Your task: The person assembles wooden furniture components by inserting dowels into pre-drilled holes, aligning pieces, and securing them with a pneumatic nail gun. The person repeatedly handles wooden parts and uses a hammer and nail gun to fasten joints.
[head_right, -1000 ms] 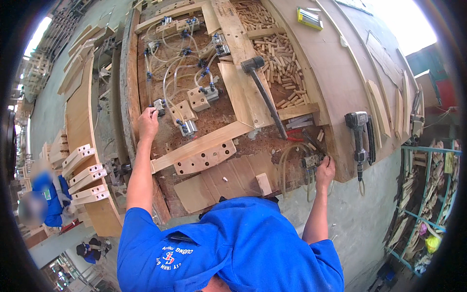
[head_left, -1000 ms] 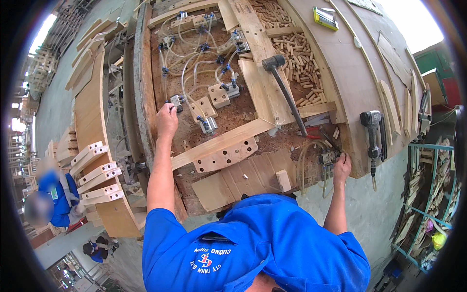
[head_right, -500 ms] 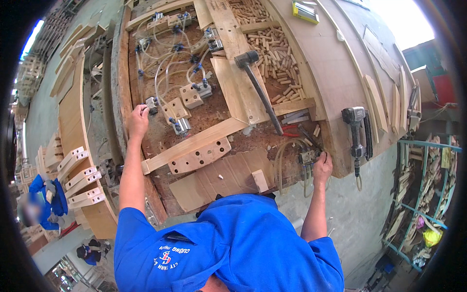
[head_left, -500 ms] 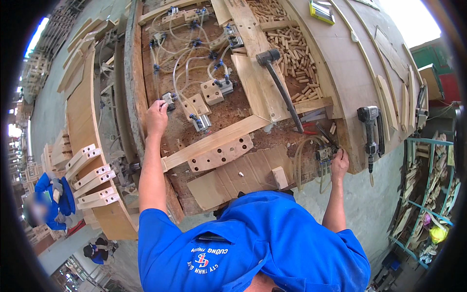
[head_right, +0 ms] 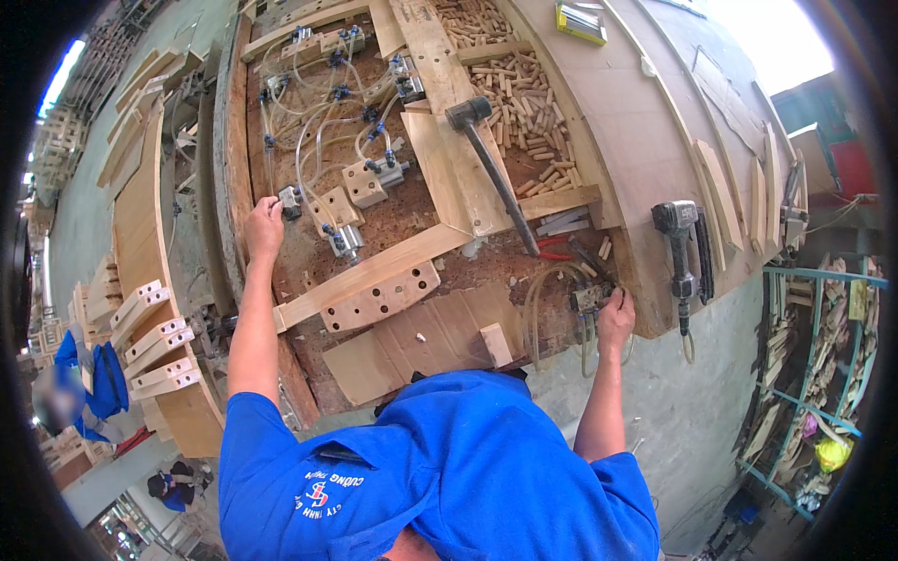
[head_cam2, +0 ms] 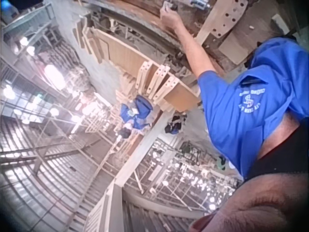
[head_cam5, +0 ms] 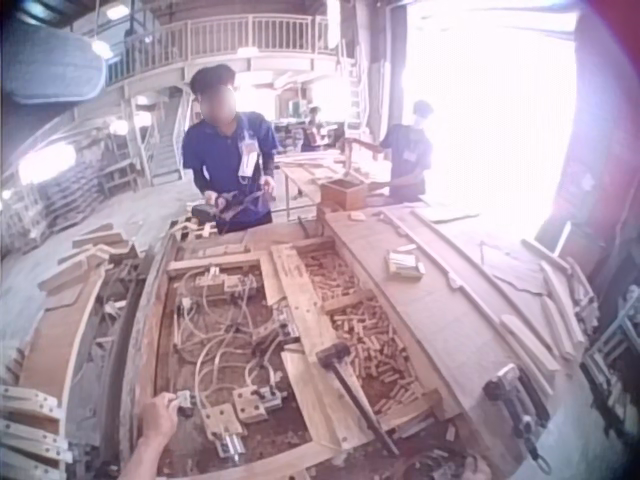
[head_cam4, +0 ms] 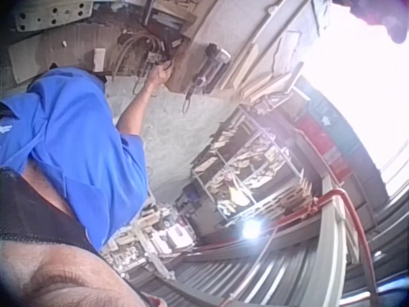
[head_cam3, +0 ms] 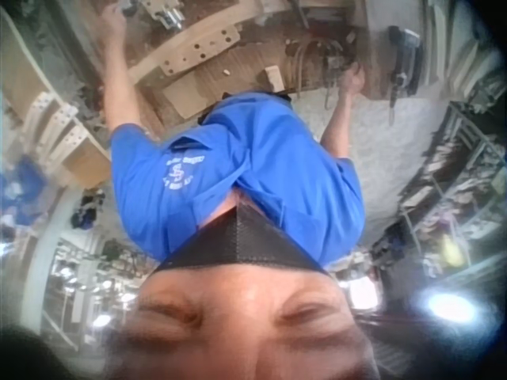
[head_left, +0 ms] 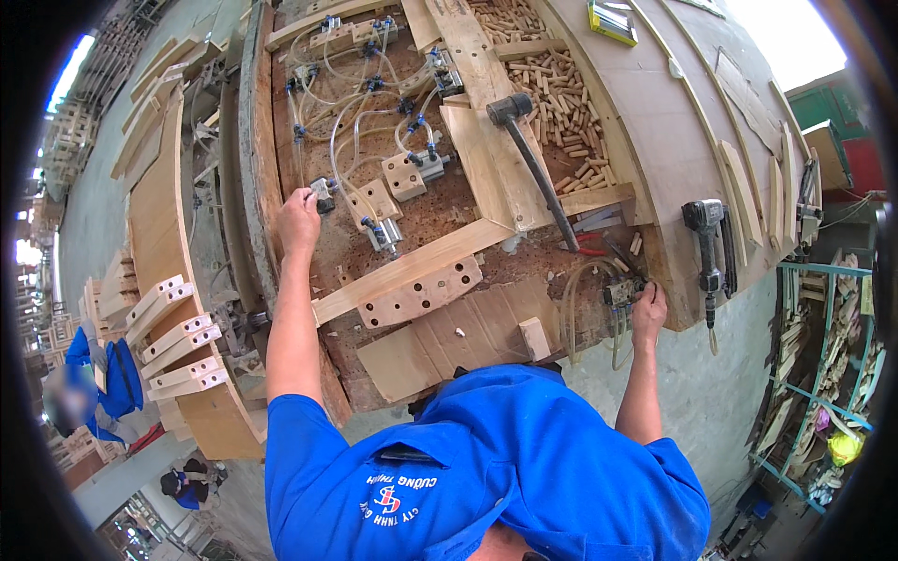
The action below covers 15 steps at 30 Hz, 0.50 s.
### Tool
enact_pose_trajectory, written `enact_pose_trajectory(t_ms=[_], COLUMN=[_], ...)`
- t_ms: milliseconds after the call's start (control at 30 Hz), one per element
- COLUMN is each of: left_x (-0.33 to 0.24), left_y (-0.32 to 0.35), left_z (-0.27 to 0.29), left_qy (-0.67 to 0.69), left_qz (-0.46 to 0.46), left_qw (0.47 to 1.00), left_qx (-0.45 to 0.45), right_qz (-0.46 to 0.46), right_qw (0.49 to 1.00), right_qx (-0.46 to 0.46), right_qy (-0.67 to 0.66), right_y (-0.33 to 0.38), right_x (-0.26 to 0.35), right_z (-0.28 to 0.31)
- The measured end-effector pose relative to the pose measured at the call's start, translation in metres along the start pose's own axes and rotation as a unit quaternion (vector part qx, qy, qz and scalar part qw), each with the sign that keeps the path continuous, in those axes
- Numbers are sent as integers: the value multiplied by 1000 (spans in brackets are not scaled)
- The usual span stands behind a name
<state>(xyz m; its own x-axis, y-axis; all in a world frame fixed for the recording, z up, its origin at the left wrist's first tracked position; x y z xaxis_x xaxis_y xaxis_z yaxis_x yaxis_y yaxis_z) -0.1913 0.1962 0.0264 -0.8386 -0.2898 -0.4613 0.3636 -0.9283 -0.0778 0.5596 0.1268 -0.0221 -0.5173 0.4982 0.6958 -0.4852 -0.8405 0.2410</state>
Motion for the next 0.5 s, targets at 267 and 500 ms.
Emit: enact_pose_trajectory(t_ms=[267,500], left_x=[0,6], left_y=[0,2], left_z=[1,-1], left_qy=[-11,-16], left_qz=[-3,8], left_qw=[1000,1000], left_qx=[3,8], right_qz=[41,30], right_qw=[999,999], right_qx=[-5,0], right_qy=[6,25], right_y=[-1,4], right_x=[0,13], right_z=[1,7])
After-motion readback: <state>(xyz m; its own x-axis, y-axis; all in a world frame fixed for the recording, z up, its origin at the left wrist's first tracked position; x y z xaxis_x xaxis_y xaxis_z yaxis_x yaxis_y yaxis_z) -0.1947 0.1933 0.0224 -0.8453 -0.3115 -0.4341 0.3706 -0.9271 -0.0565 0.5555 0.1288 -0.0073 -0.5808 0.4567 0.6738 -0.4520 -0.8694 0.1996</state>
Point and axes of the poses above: each hand's wrist, its own y-axis away from the middle knuckle, its own z-axis out of the back of the hand, x = y × z, the point moved 7 cm from there along -y, towards the middle knuckle, and after that the axes turned 10 degrees about x, right-handed, at the moved point
